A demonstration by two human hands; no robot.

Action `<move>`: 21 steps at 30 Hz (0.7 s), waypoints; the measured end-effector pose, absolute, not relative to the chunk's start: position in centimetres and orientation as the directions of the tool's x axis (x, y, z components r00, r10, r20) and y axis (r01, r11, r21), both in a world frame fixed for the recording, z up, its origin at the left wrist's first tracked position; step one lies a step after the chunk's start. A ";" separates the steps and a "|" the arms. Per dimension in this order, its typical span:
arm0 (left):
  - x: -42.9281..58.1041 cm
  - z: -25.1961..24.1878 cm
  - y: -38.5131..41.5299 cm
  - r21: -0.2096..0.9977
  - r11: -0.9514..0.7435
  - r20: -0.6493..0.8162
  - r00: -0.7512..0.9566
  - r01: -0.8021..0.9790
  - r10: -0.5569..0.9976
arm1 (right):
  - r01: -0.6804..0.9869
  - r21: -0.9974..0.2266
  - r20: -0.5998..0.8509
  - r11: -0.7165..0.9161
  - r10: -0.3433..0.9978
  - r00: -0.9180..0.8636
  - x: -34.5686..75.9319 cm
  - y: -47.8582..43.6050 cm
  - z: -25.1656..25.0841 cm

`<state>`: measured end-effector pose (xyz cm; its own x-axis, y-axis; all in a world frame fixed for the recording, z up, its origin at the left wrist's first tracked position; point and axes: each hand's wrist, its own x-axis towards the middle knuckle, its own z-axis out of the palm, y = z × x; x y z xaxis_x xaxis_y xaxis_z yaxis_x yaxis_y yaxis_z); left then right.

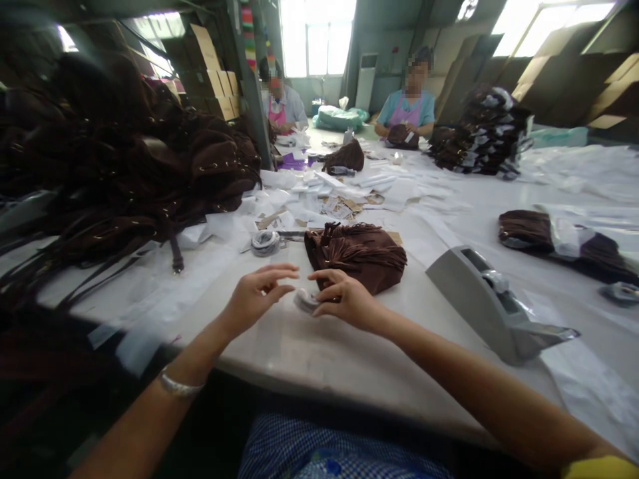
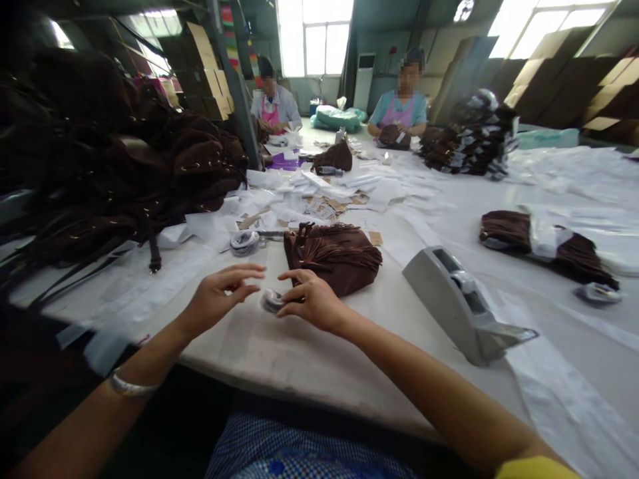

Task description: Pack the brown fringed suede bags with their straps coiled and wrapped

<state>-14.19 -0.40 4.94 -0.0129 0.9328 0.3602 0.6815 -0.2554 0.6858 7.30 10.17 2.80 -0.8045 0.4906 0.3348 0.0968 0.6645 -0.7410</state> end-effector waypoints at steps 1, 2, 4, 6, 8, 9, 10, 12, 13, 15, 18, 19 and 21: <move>-13.5 5.0 -0.5 0.745 -0.169 0.380 -0.202 0.646 0.903 | 0.076 -0.816 0.330 0.573 0.569 -0.753 7.4 10.2 3.2; -12.6 5.0 -0.5 0.803 -0.103 0.364 -0.346 0.588 0.865 | 0.043 -0.885 0.305 0.464 0.648 -0.698 7.5 10.2 3.5; -10.4 4.7 -0.4 0.892 -0.064 0.284 -0.446 0.447 0.849 | -0.064 -0.971 0.223 0.230 0.775 -0.592 7.6 10.1 3.8; -8.2 4.3 0.1 0.934 -0.116 0.252 -0.393 0.339 0.884 | -0.204 -0.978 0.142 0.039 0.841 -0.522 7.5 9.8 3.8; -6.2 3.9 0.8 0.933 -0.191 0.299 -0.358 0.306 0.885 | -0.342 -0.936 0.094 -0.090 0.868 -0.487 7.4 9.5 3.6; -5.5 3.8 1.3 0.919 -0.226 0.340 -0.358 0.324 0.870 | -0.405 -0.903 0.077 -0.143 0.874 -0.480 7.4 9.4 3.4; -4.9 3.6 1.7 0.898 -0.252 0.384 -0.363 0.360 0.849 | -0.462 -0.866 0.059 -0.193 0.877 -0.476 7.3 9.3 3.2; -4.0 3.4 2.6 0.841 -0.282 0.470 -0.366 0.462 0.803 | -0.543 -0.796 0.020 -0.266 0.886 -0.463 7.4 9.2 2.8; -3.7 3.3 3.0 0.812 -0.287 0.503 -0.360 0.508 0.786 | -0.567 -0.771 0.000 -0.289 0.891 -0.454 7.4 9.3 2.5; -3.2 3.1 3.7 0.772 -0.295 0.541 -0.339 0.564 0.770 | -0.589 -0.740 -0.041 -0.324 0.896 -0.441 7.6 9.7 2.0; -2.7 2.7 4.5 0.746 -0.298 0.553 -0.303 0.596 0.776 | -0.592 -0.710 -0.104 -0.382 0.888 -0.448 7.8 10.3 1.3; -2.6 2.6 4.7 0.741 -0.294 0.552 -0.299 0.603 0.779 | -0.597 -0.704 -0.108 -0.384 0.889 -0.444 7.8 10.4 1.1; -2.4 2.3 5.1 0.742 -0.276 0.541 -0.303 0.611 0.785 | -0.612 -0.708 -0.088 -0.352 0.904 -0.419 7.7 10.3 0.8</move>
